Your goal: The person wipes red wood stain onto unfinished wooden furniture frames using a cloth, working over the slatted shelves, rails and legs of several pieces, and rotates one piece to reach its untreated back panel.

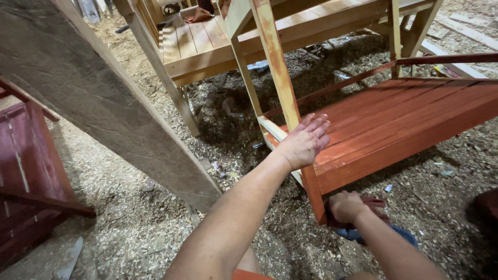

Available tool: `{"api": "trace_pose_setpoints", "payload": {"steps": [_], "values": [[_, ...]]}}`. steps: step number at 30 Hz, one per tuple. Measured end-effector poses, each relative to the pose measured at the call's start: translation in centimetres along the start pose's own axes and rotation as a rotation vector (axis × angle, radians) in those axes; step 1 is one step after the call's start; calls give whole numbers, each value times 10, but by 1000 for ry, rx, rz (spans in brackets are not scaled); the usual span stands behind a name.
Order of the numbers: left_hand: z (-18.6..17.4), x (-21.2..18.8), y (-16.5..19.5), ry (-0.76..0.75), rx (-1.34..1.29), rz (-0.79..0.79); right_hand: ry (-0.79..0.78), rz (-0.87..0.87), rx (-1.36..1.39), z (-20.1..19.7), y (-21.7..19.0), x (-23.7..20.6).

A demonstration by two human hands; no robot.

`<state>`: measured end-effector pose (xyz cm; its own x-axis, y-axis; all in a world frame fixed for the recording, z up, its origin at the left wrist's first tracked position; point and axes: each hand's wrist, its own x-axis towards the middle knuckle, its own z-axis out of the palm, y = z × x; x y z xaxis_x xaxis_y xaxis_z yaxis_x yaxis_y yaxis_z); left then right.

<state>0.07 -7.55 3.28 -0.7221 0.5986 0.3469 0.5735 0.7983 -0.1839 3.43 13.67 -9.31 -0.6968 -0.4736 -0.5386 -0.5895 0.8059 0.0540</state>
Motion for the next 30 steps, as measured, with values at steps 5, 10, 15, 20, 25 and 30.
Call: {"api": "trace_pose_setpoints", "payload": {"steps": [5,10,15,20,25,30], "values": [[2,2,-1,57,-100,-23,-129,50,52,-34,4,-28],[1,3,0,51,-58,-25,-62,175,363,-12,27,-30],[-2,2,3,52,0,-38,221,465,328,1,122,-37],[-4,4,5,131,-113,-65,707,484,928,-80,168,-64],[-11,6,6,91,-75,-71,826,387,899,-132,95,-57],[-26,9,9,11,-103,-87,620,347,325,-123,61,-56]]}}
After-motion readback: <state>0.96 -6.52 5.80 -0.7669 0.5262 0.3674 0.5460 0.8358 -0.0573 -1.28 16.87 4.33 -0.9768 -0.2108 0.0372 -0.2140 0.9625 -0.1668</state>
